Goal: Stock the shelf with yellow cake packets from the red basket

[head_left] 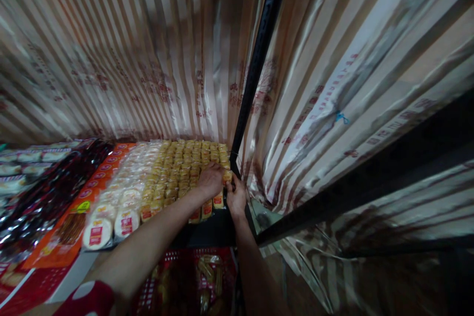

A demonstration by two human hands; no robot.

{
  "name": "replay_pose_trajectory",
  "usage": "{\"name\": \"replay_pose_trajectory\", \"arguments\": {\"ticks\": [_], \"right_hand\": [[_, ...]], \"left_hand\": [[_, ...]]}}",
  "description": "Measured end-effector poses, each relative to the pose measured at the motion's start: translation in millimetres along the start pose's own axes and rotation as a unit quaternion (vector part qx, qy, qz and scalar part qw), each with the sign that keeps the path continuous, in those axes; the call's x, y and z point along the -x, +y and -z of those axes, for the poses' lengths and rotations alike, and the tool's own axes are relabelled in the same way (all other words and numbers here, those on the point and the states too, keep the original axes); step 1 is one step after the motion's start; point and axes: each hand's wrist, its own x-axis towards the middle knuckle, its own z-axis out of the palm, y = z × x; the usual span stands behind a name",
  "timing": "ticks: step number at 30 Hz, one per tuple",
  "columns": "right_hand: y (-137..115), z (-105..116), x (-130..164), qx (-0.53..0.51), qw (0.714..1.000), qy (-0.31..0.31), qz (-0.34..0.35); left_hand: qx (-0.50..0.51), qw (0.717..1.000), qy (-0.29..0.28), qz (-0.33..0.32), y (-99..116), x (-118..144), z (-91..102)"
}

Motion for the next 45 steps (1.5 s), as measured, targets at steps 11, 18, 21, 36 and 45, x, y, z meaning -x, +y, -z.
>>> {"name": "replay_pose_trajectory", "arguments": {"ticks": [11, 18, 21, 36, 45], "right_hand": [[10.1, -7.2, 4.0, -0.021, 0.999, 0.024, -0.005], [5.6, -8.7, -1.4, 0.014, 0.999, 0.022, 0.020], [8.3, -8.4, -1.2, 0.005, 1.000, 0.003, 0.010], [1.1, -4.4, 3.4, -0.049, 0.997, -0.009, -0.061], [-50.0, 38.3, 80.0, -0.062, 0.995, 0.013, -0.081]], "left_hand": [[-0.002, 0.998, 0.005, -0.057, -4.3, -2.4, -0.7], [0.004, 0.998, -0.049, -0.037, -1.0, -7.3, 1.9], [0.003, 0.998, -0.056, -0.027, 0.6, -7.2, 2.7], [-0.037, 0.998, -0.043, -0.023, 7.4, -1.3, 6.6], [0.143, 0.987, 0.068, -0.003, 38.7, 76.4, 3.8]]}}
